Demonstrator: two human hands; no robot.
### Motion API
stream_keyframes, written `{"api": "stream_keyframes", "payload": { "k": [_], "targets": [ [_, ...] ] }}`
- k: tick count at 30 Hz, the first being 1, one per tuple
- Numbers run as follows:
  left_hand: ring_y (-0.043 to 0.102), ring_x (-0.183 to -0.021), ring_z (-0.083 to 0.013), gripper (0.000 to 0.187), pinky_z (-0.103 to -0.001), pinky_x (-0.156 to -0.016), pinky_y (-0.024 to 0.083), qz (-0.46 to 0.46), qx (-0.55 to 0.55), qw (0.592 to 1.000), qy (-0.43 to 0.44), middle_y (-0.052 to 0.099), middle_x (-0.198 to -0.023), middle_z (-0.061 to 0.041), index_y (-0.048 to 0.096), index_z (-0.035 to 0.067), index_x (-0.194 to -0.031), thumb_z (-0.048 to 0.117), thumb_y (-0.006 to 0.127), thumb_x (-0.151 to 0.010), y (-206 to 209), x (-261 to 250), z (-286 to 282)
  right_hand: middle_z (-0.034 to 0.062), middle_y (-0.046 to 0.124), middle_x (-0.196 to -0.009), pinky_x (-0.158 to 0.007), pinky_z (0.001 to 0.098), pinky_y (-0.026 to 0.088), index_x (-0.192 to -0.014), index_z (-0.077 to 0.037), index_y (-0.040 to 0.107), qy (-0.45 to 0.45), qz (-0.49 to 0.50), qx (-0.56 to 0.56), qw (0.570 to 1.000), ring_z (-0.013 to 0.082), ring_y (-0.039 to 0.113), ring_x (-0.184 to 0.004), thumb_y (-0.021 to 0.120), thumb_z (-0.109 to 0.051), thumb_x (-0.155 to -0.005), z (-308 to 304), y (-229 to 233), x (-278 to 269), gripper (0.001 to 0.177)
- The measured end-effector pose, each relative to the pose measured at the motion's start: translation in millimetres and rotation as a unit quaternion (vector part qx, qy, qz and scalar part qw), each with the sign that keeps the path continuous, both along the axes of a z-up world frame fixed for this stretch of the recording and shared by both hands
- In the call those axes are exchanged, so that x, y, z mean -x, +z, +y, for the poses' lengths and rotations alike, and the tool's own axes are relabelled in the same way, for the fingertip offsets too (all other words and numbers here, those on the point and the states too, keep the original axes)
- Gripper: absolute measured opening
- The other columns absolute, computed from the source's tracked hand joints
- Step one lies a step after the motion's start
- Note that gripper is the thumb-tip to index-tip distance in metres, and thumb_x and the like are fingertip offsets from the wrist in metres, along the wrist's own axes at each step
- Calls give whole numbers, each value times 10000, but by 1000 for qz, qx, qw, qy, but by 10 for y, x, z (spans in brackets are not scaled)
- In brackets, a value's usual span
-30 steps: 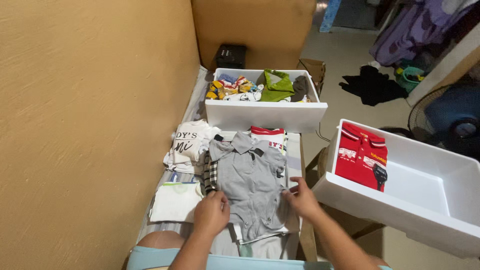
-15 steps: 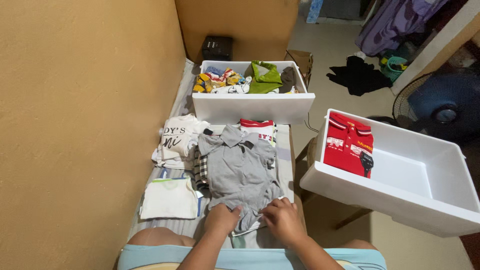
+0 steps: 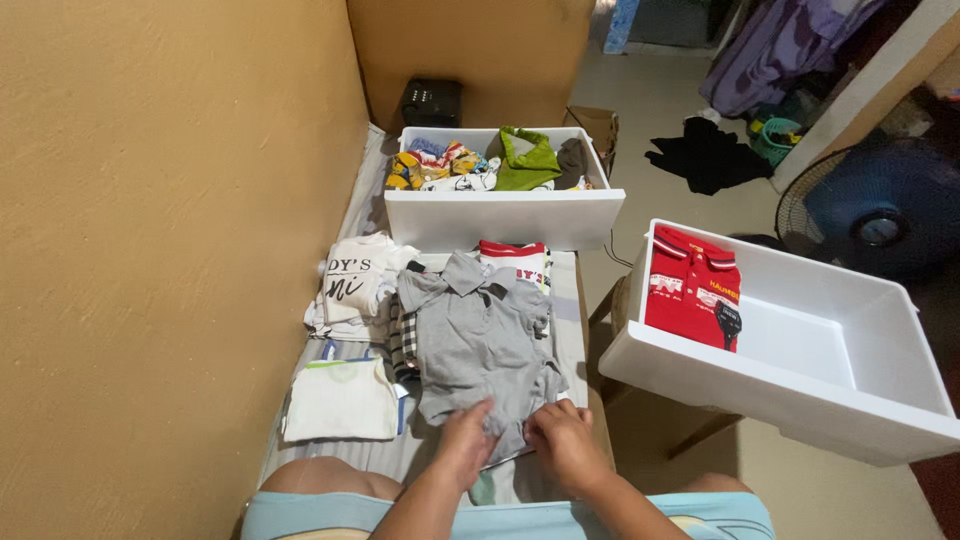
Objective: The person folds clothes by hand on a bed, including a blue striped item, a red garment, a checkered jumpsuit, and a grey shirt, then places them into a white drawer.
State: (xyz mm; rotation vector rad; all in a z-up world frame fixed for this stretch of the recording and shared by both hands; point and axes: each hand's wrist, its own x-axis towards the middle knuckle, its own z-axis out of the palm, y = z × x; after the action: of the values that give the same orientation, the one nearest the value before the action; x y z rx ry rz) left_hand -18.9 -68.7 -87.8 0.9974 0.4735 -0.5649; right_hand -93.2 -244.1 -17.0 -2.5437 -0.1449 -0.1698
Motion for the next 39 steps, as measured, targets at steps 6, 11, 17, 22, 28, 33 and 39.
{"api": "stream_keyframes", "payload": {
  "k": [6,11,17,22,28,33,39],
  "targets": [
    [699,-706,-311,369,-451,-635,588,31,-22,997,-68,704,-939,-196,609,-80,-1138,44,753,-823,19,13,-174,11,712,-964,-968,427,368,-1031,-156,696,-44,51,-33,997,215,614,-1042,824,-188,-733,50,166,65,326],
    [749,-885,-303,406,-436,-779,610,18,6,998,-64,749,-1069,-194,640,-55,-1206,49,708,-819,64,-5,-123,30,705,-961,-1042,422,334,-1021,-168,741,-74,25,-38,996,211,624,-1063,834,-140,-694,43,168,125,341],
    [735,-1062,-291,536,-388,-914,578,-52,-13,995,-85,748,-1189,-175,607,-64,-1289,-9,764,-779,77,33,-79,35,739,-891,-1016,386,375,-1013,-180,780,-99,47,-104,989,191,689,-824,806,-175,-798,-38,141,161,216],
    [715,-1066,-259,471,-355,-946,529,-69,-94,990,-83,756,-1179,-148,649,-52,-1250,26,772,-802,39,21,-100,28,762,-805,-800,347,509,-885,-136,800,-71,48,-127,988,190,664,-819,786,-195,-839,-84,174,91,76],
    [714,-1056,-252,443,-356,-932,530,-82,-72,992,-65,757,-1177,-135,665,-42,-1235,49,757,-812,87,53,-85,71,722,-790,-697,357,544,-884,-116,800,-50,66,-125,989,218,667,-752,824,-197,-786,-42,275,17,130],
    [715,-1064,-246,446,-351,-937,528,-85,-99,989,-77,754,-1187,-132,656,-35,-1248,65,754,-825,108,70,-102,94,715,-868,-683,371,535,-935,-73,721,-103,95,-165,976,241,664,-717,737,-167,-874,36,297,-21,112],
    [703,-1094,-244,461,-349,-956,513,-82,-80,991,-74,744,-1213,-128,644,-38,-1264,51,751,-824,106,83,-90,79,720,-878,-728,323,542,-1016,-84,680,-128,153,-165,966,178,693,-771,709,-190,-921,93,286,-30,145]
  ]
}}
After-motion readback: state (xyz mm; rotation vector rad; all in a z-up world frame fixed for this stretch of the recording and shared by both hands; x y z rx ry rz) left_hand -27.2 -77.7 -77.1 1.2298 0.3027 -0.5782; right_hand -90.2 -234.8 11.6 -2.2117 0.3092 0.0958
